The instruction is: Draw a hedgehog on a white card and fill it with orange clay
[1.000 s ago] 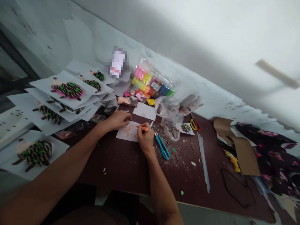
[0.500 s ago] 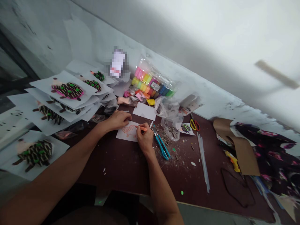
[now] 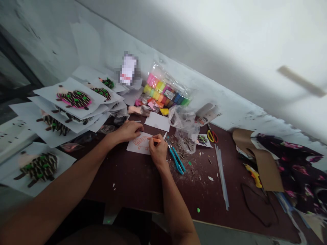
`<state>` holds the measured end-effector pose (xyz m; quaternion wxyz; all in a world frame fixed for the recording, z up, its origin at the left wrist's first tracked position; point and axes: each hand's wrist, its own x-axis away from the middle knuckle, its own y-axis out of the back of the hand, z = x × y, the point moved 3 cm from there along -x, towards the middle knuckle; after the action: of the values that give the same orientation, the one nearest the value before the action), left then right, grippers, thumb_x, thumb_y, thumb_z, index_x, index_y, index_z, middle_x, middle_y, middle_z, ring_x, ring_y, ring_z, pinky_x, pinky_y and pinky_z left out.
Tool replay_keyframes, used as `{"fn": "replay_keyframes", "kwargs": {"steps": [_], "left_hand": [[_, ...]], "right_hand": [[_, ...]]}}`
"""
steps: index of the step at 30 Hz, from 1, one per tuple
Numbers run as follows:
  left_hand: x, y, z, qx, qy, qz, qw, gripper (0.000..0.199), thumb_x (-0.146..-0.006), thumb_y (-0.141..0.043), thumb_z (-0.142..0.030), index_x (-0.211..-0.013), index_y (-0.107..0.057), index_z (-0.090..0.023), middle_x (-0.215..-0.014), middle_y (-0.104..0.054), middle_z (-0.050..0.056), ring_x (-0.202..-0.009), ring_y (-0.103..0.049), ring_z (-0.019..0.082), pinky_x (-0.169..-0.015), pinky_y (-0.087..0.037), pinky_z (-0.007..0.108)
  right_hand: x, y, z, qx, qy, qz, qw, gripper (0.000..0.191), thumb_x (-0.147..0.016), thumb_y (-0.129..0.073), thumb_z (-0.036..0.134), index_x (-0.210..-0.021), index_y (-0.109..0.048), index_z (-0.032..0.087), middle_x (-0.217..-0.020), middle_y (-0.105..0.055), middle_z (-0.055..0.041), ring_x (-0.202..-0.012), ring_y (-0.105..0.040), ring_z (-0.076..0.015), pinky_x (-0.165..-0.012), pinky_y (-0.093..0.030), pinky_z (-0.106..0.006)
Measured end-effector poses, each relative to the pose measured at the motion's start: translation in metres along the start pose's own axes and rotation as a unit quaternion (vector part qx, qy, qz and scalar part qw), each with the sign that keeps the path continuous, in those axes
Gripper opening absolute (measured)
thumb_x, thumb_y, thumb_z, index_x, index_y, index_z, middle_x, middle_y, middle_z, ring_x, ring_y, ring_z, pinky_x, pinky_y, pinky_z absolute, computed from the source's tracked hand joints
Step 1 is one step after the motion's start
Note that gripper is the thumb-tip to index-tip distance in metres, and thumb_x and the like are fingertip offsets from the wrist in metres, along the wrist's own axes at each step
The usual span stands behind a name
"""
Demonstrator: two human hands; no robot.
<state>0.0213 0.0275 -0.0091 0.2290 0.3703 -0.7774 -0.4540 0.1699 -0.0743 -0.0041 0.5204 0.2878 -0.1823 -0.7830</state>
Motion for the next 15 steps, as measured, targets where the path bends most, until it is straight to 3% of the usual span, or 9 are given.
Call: {"fn": "replay_keyframes", "kwargs": {"steps": [10,15], "left_hand": [[0.0003,0.0000,-0.0003,-0.002,0.005,0.006,1.000,0.025,-0.081,-0.053,-0.014,-0.098,-0.070,-0.019,-0.097,-0.073,0.007,-0.095,-0.065,0.023,-0.084,-0.043,0.035],[-0.0010,-0.0008,0.0002,-0.006,0.004,0.006,1.000,0.024,-0.080,-0.053,-0.015,-0.096,-0.070,-0.019,-0.097,-0.073,0.007,-0.093,-0.065,0.023,-0.082,-0.043,0.034]], "right_hand": [[-0.0021,0.0013,-0.0016,-0.054,-0.015,-0.017,0.998,0.018,-0.081,-0.054,0.035,-0.071,-0.057,0.020,-0.066,-0.064,0.0004,-0.058,-0.056,-0.0138,-0.057,-0.040,-0.024],[-0.0051,0.0052,-0.0075,-0.070,0.001,-0.039,0.997,0.020,-0.087,-0.053,0.037,-0.087,-0.063,0.019,-0.086,-0.072,-0.0049,-0.077,-0.065,-0.0172,-0.068,-0.048,-0.027]]}}
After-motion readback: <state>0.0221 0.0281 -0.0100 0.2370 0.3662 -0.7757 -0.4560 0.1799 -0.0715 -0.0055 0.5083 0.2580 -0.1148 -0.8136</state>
